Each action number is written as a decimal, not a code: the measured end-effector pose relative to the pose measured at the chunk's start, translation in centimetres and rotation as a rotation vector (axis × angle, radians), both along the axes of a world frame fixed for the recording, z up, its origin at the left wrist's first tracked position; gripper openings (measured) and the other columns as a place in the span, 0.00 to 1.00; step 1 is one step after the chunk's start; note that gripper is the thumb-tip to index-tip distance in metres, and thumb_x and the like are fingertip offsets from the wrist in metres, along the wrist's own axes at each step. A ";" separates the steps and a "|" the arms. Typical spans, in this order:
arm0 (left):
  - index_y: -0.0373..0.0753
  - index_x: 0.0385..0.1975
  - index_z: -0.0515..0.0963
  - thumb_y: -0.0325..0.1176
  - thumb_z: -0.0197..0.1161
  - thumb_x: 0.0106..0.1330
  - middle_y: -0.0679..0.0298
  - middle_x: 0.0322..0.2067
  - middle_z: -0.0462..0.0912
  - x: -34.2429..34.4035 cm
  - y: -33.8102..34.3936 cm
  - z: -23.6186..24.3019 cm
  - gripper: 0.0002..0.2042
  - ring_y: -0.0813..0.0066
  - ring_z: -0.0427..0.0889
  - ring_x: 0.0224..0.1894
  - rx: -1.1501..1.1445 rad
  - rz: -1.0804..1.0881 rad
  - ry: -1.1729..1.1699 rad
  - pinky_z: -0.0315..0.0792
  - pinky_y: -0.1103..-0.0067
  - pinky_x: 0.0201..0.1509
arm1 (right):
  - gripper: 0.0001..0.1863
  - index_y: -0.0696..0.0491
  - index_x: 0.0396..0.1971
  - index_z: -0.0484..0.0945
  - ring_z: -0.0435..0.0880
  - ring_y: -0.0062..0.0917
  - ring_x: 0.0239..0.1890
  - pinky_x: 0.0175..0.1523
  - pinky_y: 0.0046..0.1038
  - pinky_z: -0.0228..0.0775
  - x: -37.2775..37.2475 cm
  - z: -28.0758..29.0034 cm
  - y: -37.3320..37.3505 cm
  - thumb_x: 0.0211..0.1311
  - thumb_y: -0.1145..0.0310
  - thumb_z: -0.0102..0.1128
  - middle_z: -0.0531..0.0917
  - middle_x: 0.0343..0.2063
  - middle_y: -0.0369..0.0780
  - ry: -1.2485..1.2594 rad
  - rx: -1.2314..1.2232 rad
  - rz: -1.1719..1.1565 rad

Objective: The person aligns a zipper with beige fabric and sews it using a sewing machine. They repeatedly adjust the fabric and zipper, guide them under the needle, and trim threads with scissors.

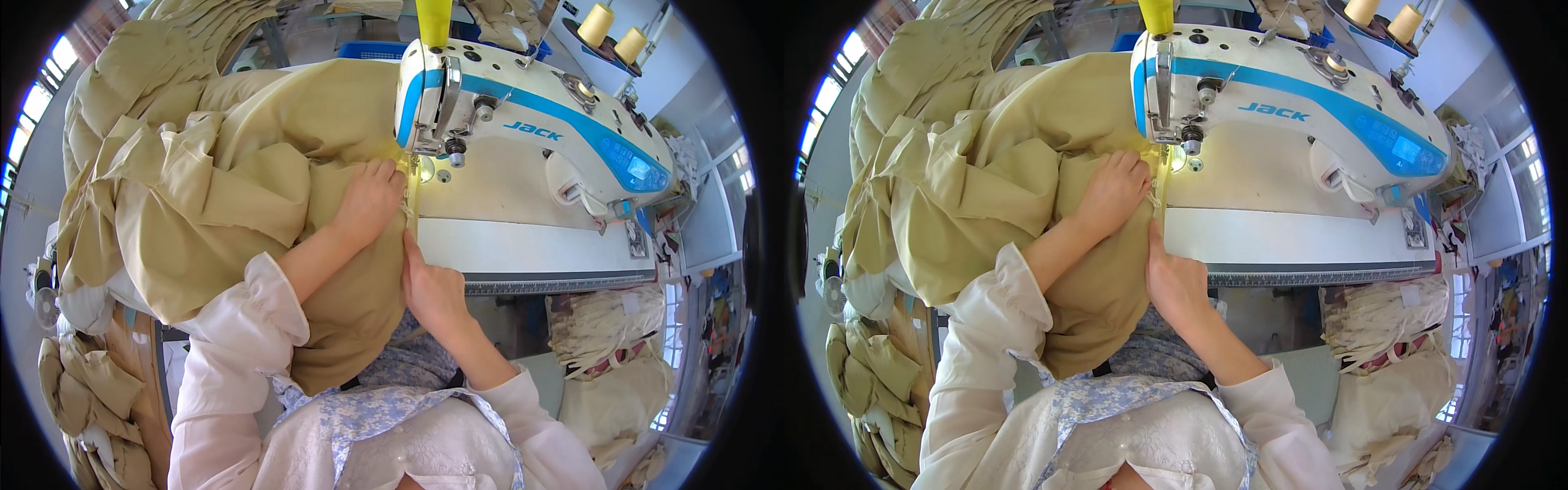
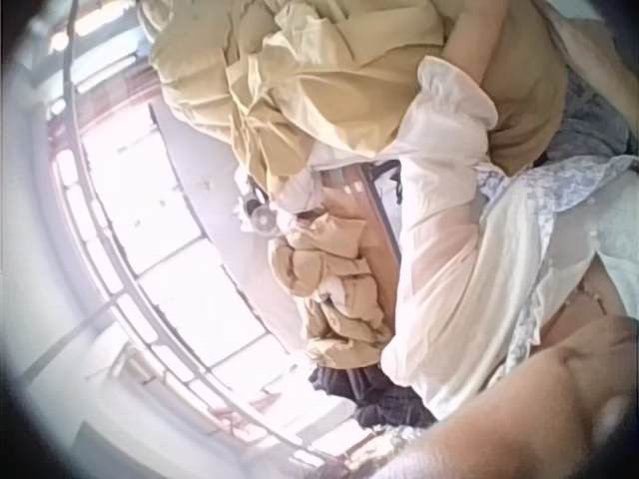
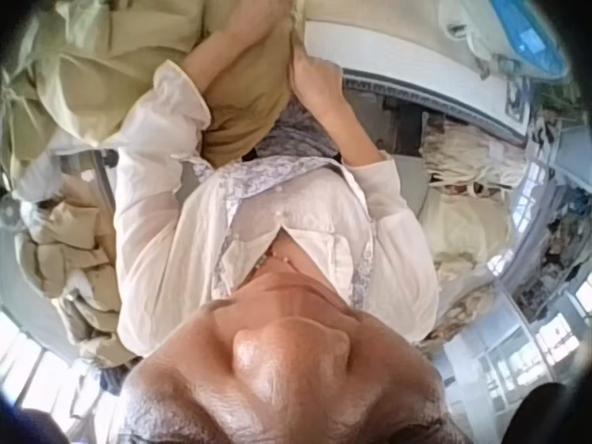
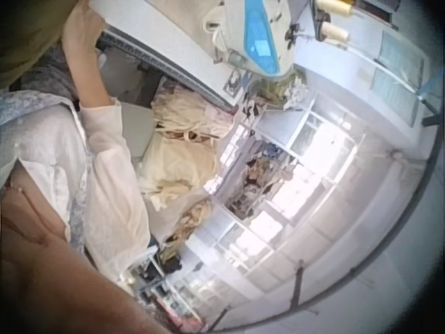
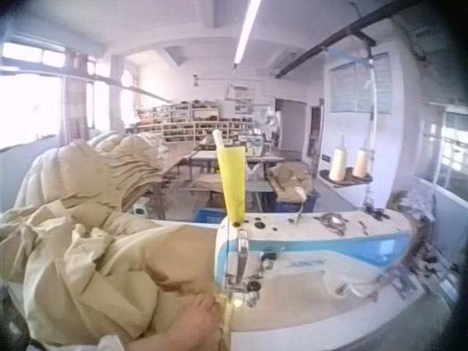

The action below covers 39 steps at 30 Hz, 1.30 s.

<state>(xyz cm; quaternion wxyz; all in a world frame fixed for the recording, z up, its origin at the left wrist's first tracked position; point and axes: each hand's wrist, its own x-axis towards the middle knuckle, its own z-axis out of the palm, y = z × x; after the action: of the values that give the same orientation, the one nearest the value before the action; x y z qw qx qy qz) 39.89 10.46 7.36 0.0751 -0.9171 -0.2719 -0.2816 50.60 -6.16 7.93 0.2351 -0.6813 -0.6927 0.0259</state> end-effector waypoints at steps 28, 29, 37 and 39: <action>0.41 0.28 0.76 0.30 0.65 0.58 0.62 0.32 0.76 -1.7 -2.3 1.3 0.05 0.62 0.76 0.40 -0.122 -0.071 -0.021 0.66 0.67 0.45 | 0.26 0.57 0.66 0.69 0.81 0.44 0.16 0.24 0.44 0.73 -0.1 -0.1 -1.0 0.69 0.69 0.54 0.79 0.14 0.45 0.124 -0.086 -0.078; 0.40 0.28 0.75 0.31 0.65 0.58 0.62 0.32 0.77 -1.4 -2.4 1.4 0.05 0.62 0.76 0.39 -0.072 -0.053 -0.004 0.66 0.67 0.44 | 0.26 0.58 0.66 0.69 0.81 0.44 0.16 0.24 0.44 0.73 -0.2 -0.1 -1.1 0.69 0.69 0.54 0.79 0.13 0.45 0.097 -0.104 -0.082; 0.38 0.25 0.78 0.34 0.63 0.59 0.59 0.27 0.81 2.6 2.3 -0.6 0.07 0.59 0.80 0.34 -0.066 0.199 -0.033 0.68 0.64 0.37 | 0.27 0.64 0.64 0.70 0.82 0.42 0.16 0.23 0.42 0.74 -0.1 -0.5 -1.0 0.66 0.70 0.56 0.81 0.15 0.47 0.017 -0.064 -0.040; 0.38 0.25 0.78 0.35 0.63 0.59 0.58 0.26 0.82 3.1 3.3 -1.2 0.07 0.59 0.81 0.34 -0.054 0.228 -0.042 0.69 0.63 0.37 | 0.27 0.65 0.63 0.70 0.82 0.41 0.16 0.23 0.42 0.74 -0.1 -0.4 -0.8 0.65 0.71 0.56 0.81 0.15 0.47 -0.006 -0.072 -0.031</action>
<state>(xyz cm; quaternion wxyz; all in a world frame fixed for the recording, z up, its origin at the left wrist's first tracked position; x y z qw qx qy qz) 43.00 13.75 6.19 0.0761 -0.8757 -0.3837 -0.2830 50.50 -6.99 7.56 0.2088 -0.7001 -0.6814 0.0452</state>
